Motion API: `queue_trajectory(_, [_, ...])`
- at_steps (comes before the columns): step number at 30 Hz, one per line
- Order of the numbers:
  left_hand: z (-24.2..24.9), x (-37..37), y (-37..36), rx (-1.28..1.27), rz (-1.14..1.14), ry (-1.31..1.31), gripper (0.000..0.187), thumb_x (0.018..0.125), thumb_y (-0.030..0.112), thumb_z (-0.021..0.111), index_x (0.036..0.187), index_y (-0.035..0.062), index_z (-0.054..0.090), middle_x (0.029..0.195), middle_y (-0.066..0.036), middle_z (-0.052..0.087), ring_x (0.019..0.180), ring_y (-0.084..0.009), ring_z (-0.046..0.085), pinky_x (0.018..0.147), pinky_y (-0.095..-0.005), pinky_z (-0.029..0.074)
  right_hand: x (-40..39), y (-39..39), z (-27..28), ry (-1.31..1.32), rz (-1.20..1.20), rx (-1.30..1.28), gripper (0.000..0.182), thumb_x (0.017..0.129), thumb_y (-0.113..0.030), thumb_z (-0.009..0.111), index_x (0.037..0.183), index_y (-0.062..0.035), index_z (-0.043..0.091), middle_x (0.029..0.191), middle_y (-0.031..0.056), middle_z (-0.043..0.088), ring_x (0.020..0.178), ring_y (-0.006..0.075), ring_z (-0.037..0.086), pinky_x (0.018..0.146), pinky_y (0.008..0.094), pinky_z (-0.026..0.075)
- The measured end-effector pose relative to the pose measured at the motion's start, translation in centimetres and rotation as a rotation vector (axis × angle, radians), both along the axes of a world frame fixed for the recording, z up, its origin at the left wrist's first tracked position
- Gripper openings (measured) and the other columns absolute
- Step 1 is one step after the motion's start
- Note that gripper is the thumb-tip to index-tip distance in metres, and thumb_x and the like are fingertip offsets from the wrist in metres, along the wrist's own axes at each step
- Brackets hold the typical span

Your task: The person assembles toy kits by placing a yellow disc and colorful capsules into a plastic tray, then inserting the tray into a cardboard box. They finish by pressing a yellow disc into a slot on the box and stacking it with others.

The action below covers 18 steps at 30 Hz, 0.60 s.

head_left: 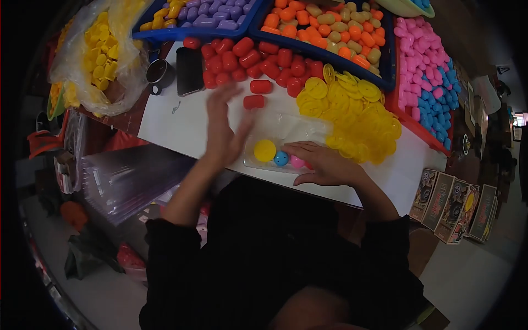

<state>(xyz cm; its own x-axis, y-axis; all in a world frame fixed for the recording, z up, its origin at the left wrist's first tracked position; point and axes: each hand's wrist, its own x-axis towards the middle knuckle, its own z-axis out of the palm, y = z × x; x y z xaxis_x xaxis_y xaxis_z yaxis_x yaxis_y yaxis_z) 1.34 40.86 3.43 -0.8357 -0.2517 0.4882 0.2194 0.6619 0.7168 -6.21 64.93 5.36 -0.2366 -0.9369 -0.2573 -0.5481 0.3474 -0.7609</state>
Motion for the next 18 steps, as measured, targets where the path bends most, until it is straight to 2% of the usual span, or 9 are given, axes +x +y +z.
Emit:
queue_trajectory(2, [3.1, -5.9, -5.9, -0.148, 0.115, 0.158, 0.038, 0.077, 0.013, 0.064, 0.113, 0.0054, 0.052, 0.116, -0.016, 0.049, 0.112, -0.0328, 0.043, 0.095, -0.0419, 0.033, -0.1, 0.4, 0.6, 0.022, -0.017, -0.013, 0.076, 0.073, -0.035, 0.073, 0.135, -0.0100, 0.037, 0.133, 0.0119, 0.044, 0.120, 0.0320, 0.043, 0.099, 0.0375, 0.036])
queue_trajectory(3, [2.8, -9.8, -10.3, -0.324, 0.211, 0.242, 0.037, 0.077, 0.018, 0.064, 0.111, 0.0074, 0.054, 0.114, -0.017, 0.051, 0.110, -0.0313, 0.045, 0.091, -0.0420, 0.036, -0.4, 0.9, 1.6, 0.015, -0.070, -0.009, 0.075, 0.074, -0.035, 0.072, 0.135, -0.0093, 0.037, 0.132, 0.0145, 0.044, 0.120, 0.0327, 0.043, 0.099, 0.0379, 0.037])
queue_trajectory(5, [0.8, -17.0, -20.1, -0.712, 0.389, 0.181, 0.041, 0.075, 0.023, 0.064, 0.113, 0.0121, 0.054, 0.119, -0.017, 0.049, 0.112, -0.0322, 0.044, 0.093, -0.0433, 0.036, -1.0, 2.2, 3.4, 0.018, -0.139, -0.010, 0.073, 0.075, -0.035, 0.071, 0.134, -0.0086, 0.037, 0.132, 0.0171, 0.044, 0.120, 0.0335, 0.043, 0.098, 0.0382, 0.038])
queue_trajectory(7, [-1.6, -22.2, -26.3, -0.851, 0.594, -0.185, 0.045, 0.078, 0.021, 0.059, 0.121, 0.0172, 0.050, 0.126, -0.018, 0.045, 0.117, -0.0352, 0.043, 0.097, -0.0481, 0.034, -1.2, 3.8, 4.7, -0.039, -0.289, 0.076, 0.072, 0.074, -0.031, 0.073, 0.133, -0.0081, 0.039, 0.130, 0.0156, 0.047, 0.118, 0.0324, 0.045, 0.096, 0.0376, 0.039])
queue_trajectory(9, [-0.6, -23.9, -26.9, -0.797, 0.516, -0.590, 0.045, 0.074, 0.023, 0.060, 0.119, 0.0205, 0.053, 0.128, -0.019, 0.042, 0.117, -0.0364, 0.043, 0.100, -0.0485, 0.032, -1.2, 5.9, 4.9, -0.033, -0.387, 0.005, 0.070, 0.073, -0.027, 0.074, 0.131, -0.0080, 0.042, 0.127, 0.0141, 0.050, 0.115, 0.0306, 0.048, 0.094, 0.0368, 0.041])
queue_trajectory(11, [-3.1, -26.3, -30.3, -1.004, 0.341, -0.728, 0.044, 0.076, 0.026, 0.058, 0.120, 0.0172, 0.053, 0.128, -0.019, 0.042, 0.119, -0.0384, 0.041, 0.098, -0.0500, 0.034, -1.6, 7.7, 5.5, -0.018, -0.481, -0.059, 0.067, 0.072, -0.024, 0.075, 0.129, -0.0078, 0.045, 0.124, 0.0127, 0.053, 0.111, 0.0289, 0.051, 0.092, 0.0359, 0.042])
queue_trajectory(14, [-2.7, -27.7, -30.1, -1.141, 0.309, -0.738, 0.047, 0.079, 0.032, 0.057, 0.121, 0.0119, 0.052, 0.122, -0.022, 0.048, 0.115, -0.0393, 0.047, 0.094, -0.0478, 0.039, -3.7, 8.5, 6.4, 0.154, -0.708, -0.216, 0.054, 0.072, -0.014, 0.075, 0.121, -0.0069, 0.053, 0.112, 0.0095, 0.060, 0.102, 0.0238, 0.057, 0.086, 0.0348, 0.045])
queue_trajectory(15, [-2.7, -28.1, -30.5, -1.075, 0.270, -0.745, 0.044, 0.078, 0.026, 0.055, 0.119, 0.0106, 0.053, 0.115, -0.021, 0.053, 0.107, -0.0383, 0.052, 0.089, -0.0466, 0.043, -5.2, 8.4, 6.4, 0.238, -0.775, -0.202, 0.050, 0.072, -0.012, 0.074, 0.119, -0.0060, 0.055, 0.110, 0.0091, 0.061, 0.101, 0.0225, 0.058, 0.085, 0.0346, 0.046])
queue_trajectory(18, [-2.5, -27.6, -29.5, -1.012, 0.196, -0.796, 0.039, 0.076, 0.020, 0.056, 0.112, 0.0066, 0.056, 0.102, -0.022, 0.060, 0.094, -0.0376, 0.059, 0.082, -0.0441, 0.047, -12.7, 6.2, 4.6, 0.456, -0.860, -0.236, 0.046, 0.074, -0.012, 0.072, 0.117, -0.0052, 0.056, 0.108, 0.0129, 0.061, 0.101, 0.0265, 0.059, 0.082, 0.0344, 0.047])
